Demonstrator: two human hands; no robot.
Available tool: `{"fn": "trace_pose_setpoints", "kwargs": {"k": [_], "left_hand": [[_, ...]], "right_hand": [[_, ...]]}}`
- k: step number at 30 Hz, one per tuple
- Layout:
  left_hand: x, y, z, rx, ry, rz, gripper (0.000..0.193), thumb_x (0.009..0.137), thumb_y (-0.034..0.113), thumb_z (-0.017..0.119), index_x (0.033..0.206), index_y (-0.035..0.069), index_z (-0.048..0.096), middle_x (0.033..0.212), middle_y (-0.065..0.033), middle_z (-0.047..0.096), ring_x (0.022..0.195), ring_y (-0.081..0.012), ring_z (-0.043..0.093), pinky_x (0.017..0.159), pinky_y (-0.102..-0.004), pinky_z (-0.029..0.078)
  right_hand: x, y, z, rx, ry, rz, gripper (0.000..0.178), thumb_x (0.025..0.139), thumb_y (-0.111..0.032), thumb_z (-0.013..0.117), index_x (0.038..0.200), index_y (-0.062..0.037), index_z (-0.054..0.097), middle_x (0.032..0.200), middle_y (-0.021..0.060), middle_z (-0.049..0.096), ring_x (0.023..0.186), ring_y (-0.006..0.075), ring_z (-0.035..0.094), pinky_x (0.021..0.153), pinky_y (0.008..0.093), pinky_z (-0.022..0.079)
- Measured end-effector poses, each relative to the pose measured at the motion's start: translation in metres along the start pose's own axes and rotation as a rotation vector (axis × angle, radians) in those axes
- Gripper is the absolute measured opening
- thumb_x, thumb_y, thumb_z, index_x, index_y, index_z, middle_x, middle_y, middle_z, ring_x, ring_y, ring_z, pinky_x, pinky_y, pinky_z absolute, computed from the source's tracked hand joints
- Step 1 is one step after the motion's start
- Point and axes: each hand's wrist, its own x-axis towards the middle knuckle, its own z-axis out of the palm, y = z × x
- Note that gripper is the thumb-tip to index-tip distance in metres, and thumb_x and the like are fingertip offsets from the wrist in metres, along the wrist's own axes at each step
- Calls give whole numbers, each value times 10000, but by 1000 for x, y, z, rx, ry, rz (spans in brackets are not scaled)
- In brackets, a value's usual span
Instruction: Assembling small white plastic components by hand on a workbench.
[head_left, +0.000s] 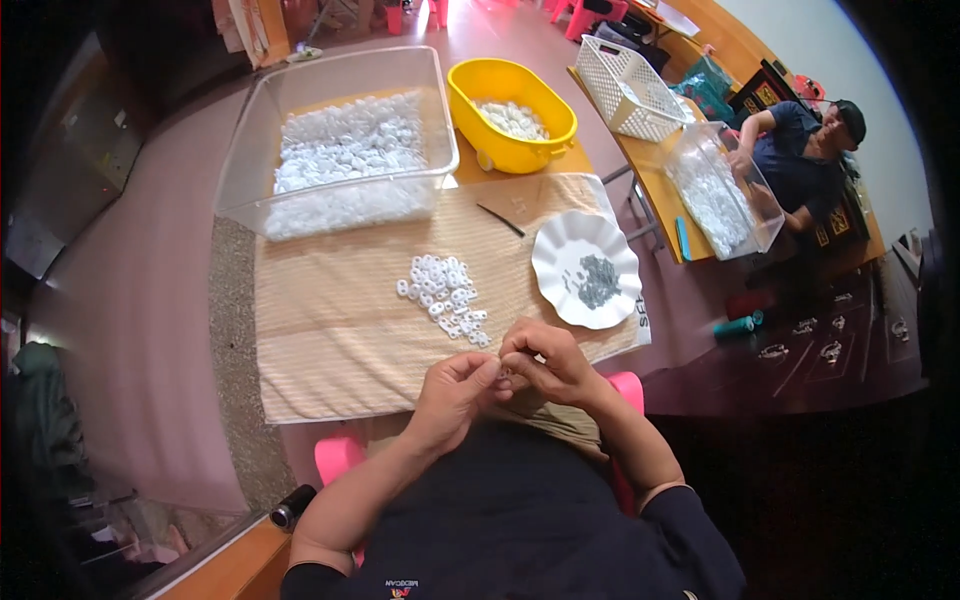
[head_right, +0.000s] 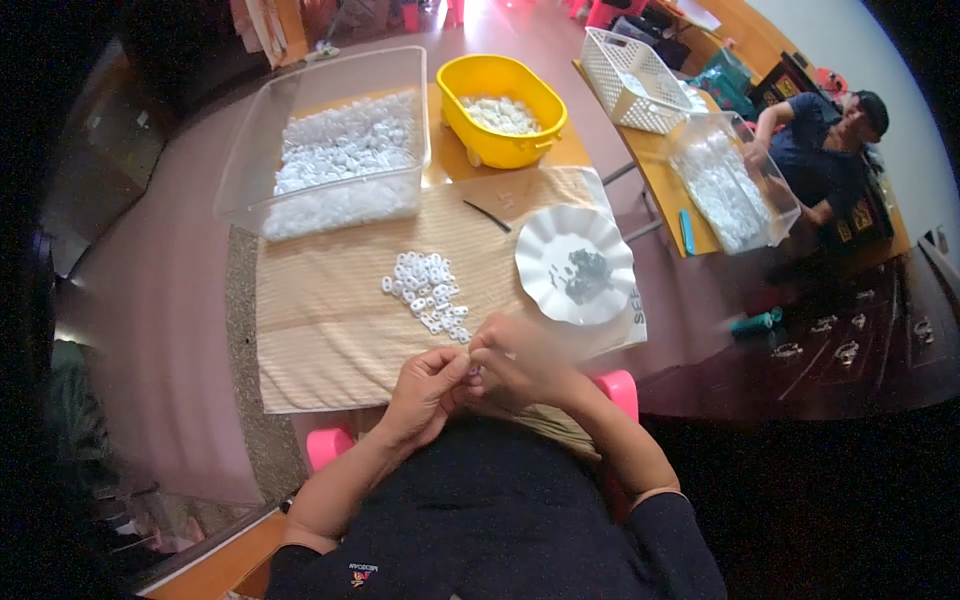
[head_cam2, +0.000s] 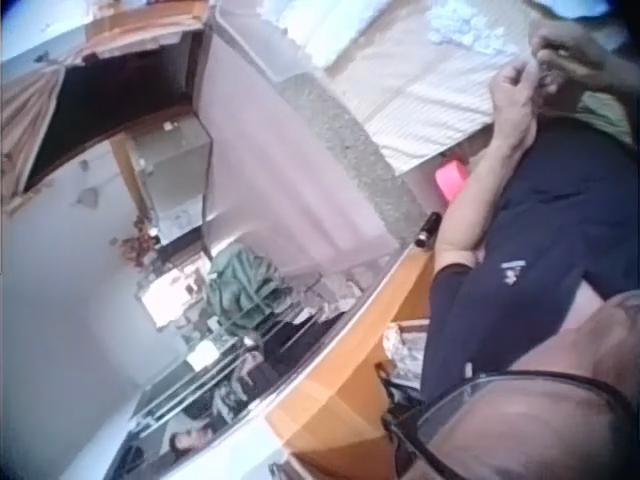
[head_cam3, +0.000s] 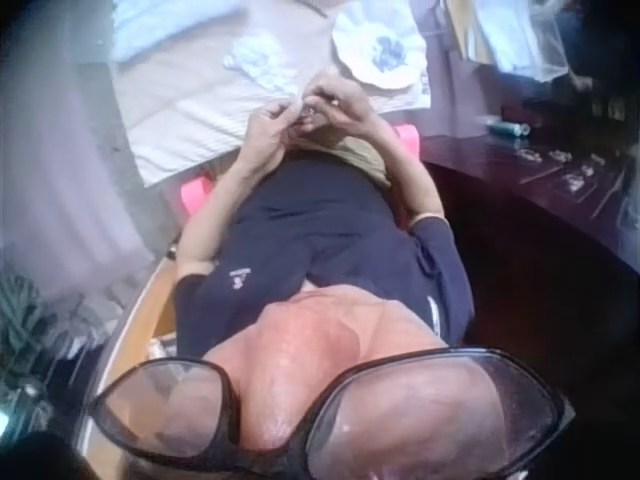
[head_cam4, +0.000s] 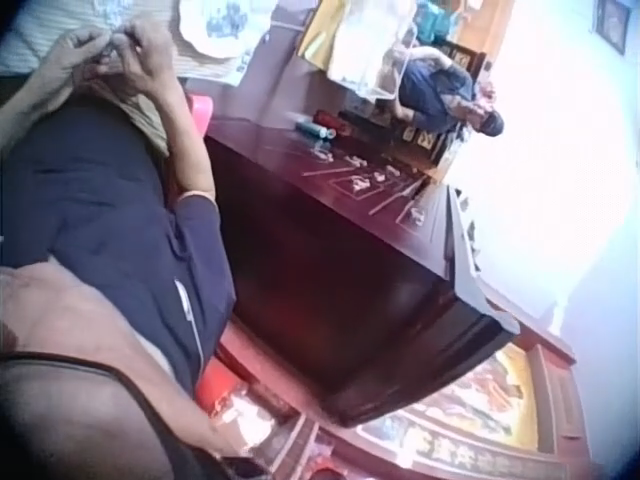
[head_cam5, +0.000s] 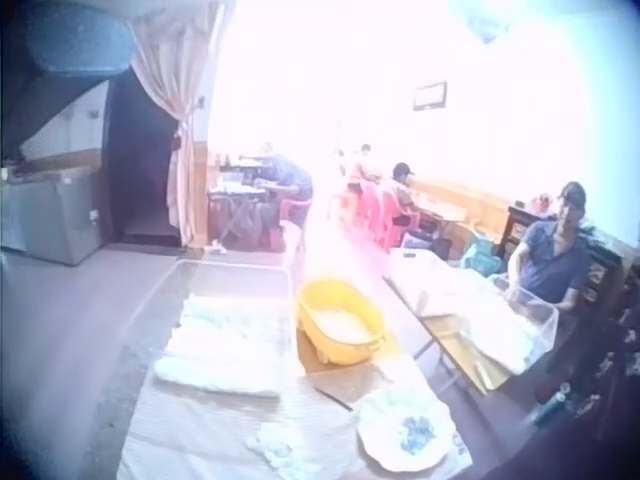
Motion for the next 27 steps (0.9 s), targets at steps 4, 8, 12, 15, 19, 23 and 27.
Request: {"fn": "trace_pose_setpoints", "kwargs": {"k": [4, 8, 12, 15, 19, 23, 27], "left_hand": [[-1, 0, 0, -21, -14, -3, 169, 931, 163, 607, 994, 7, 623, 885, -53, 649, 787, -129, 633, 738, -269, 548], [-1, 0, 1, -8, -9, 11, 155, 926, 166, 613, 971, 18, 624, 873, -45, 654, 766, -130, 640, 715, -269, 555], [-1, 2, 1, 44, -6, 16, 157, 924, 179, 620, 976, 31, 626, 887, -37, 658, 762, -122, 638, 710, -267, 555], [-2, 1, 0, 104, 7, 21, 162, 923, 188, 623, 973, 33, 627, 897, -37, 659, 770, -118, 635, 712, -268, 556], [-1, 0, 2, 123, 12, 51, 156, 924, 177, 621, 972, 29, 627, 897, -38, 659, 787, -119, 634, 722, -276, 560], [1, -4, -1, 116, 5, 78, 153, 922, 165, 622, 975, 22, 627, 897, -44, 660, 805, -121, 636, 730, -283, 562], [-4, -2, 3, 172, 37, 104, 153, 922, 158, 623, 976, 14, 626, 874, -50, 666, 785, -120, 634, 716, -269, 553]], "right_hand": [[0, -1, 0, 4, -13, -55, 56, 865, -37, 631, 864, -8, 582, 826, 72, 581, 730, 155, 546, 626, 266, 435], [-4, 8, 1, 81, -39, -16, 43, 881, -10, 617, 880, 24, 590, 866, 75, 585, 753, 121, 580, 649, 239, 470], [-5, 7, 2, 135, -76, 61, 46, 893, 2, 603, 880, 43, 587, 888, 78, 584, 770, 111, 607, 668, 226, 497], [-4, 5, 6, 183, 37, 31, 139, 891, -117, 581, 823, -8, 634, 719, 102, 599, 648, 229, 576, 595, 340, 438], [-7, 5, 8, 195, 48, 22, 126, 902, -98, 579, 836, -4, 633, 724, 92, 607, 641, 196, 592, 591, 309, 461], [-12, 5, 5, 252, -47, 129, 54, 925, -6, 564, 951, 41, 567, 893, 62, 578, 788, 111, 628, 694, 233, 522], [-15, 2, 7, 237, -22, 171, 59, 933, -24, 562, 946, 31, 577, 828, 46, 615, 764, 103, 632, 687, 225, 521]]}}
